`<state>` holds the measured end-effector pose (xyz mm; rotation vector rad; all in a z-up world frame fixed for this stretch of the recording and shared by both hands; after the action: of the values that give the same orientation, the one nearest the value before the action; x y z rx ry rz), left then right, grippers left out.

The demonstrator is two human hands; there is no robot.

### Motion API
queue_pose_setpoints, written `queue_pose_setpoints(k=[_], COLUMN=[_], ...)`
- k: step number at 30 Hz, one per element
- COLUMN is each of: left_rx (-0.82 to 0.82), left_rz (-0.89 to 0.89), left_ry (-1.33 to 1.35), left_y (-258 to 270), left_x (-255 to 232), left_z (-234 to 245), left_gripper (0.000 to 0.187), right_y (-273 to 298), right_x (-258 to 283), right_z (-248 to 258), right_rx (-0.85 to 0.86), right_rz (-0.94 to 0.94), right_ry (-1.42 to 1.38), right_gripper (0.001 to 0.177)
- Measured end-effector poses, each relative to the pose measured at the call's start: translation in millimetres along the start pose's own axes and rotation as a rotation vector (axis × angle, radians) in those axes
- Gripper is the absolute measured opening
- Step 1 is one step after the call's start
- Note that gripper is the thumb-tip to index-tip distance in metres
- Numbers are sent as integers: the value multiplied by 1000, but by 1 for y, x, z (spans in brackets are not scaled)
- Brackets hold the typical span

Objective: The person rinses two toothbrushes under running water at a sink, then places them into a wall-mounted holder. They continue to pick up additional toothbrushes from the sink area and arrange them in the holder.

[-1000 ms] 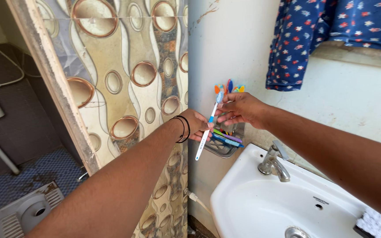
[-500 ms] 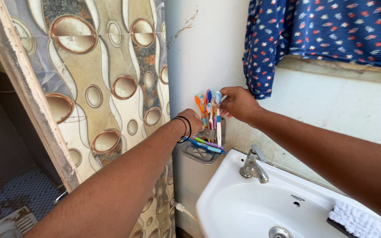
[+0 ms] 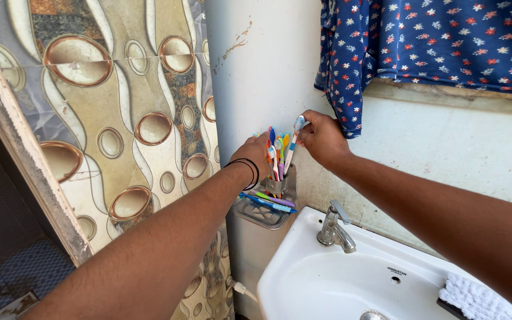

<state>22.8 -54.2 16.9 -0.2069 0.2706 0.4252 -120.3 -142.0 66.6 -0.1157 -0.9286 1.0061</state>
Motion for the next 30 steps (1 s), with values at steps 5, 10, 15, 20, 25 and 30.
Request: queue_pose_setpoints(k=[5, 10, 15, 20, 25, 30], left_rx=[1, 19, 63, -13, -247, -318], left_rz=[-119, -145, -87, -128, -169, -215], left_ry=[-84, -96, -89, -87, 3, -45], left_y=[-6, 0, 0, -2, 6, 4], left_x=[-9, -7, -7, -9, -7, -11], left_z=[-5, -11, -12, -11, -2, 3], left_gripper=[94, 97, 97, 94, 72, 60], right_y=[-2, -5, -14, -21, -21, -20], right_x=[-9, -21, -36, -39, -34, -36], right_z=[-11, -24, -29, -34, -38, -41], right_rx=[11, 45, 66, 101, 155, 149], right_rz=[-35, -83, -173, -253, -276, -257], right_ry=[-5, -42, -111, -124, -58, -47], right_gripper=[10, 13, 12, 12, 10, 11])
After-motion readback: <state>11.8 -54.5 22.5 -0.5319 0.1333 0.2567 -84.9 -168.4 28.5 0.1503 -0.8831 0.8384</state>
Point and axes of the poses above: each hand's wrist, its own y-axis away from the middle knuckle, its own z-axis out of the back of the hand, x = y × z, the point moved 6 cm from there along -y, towards the middle knuckle, and after that the axes turned 5 degrees about x, right-handed, at the moved point
